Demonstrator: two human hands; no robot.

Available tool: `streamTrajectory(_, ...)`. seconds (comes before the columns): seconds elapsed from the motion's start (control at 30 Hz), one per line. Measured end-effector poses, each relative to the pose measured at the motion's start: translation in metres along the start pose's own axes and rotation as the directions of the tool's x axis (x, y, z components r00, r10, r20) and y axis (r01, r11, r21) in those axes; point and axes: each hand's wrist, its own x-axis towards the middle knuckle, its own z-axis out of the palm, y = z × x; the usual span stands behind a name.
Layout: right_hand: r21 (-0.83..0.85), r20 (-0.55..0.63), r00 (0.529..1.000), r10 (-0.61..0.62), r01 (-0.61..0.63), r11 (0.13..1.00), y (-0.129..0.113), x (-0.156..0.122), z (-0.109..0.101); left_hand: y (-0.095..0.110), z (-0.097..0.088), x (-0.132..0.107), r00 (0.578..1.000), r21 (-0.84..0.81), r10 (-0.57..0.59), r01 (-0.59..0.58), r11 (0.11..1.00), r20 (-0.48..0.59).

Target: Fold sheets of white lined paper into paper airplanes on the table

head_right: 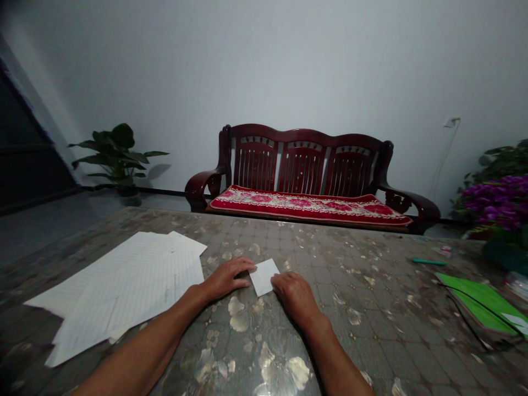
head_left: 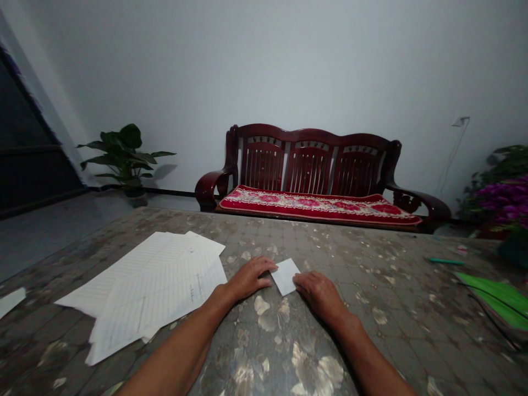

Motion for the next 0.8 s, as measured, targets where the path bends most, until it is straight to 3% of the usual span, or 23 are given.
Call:
streamTrajectory(0.2,-0.094,0.05,0.999,-0.012,0.017,0.995,-0.0043,-0.0003,0.0,0.0042,0.0022,0.0051,0.999,0.106,0.029,-0.027,0.994,-0.014)
streamTrajectory(0.47,0.025,-0.033,0.999,-0.028,0.028,0.999,0.0004,-0.0057,0.003,0.0036,0.0054,0.0042,0.995,0.202,0.099,-0.096,0.975,-0.006)
streamTrajectory(0.8,0.026,-0.044,0.999,0.008,-0.006,1.0,-0.0016,-0.0037,0.0043,0.01,0.0065,0.0063,0.982,0.349,0.19,-0.169,0.922,-0.024)
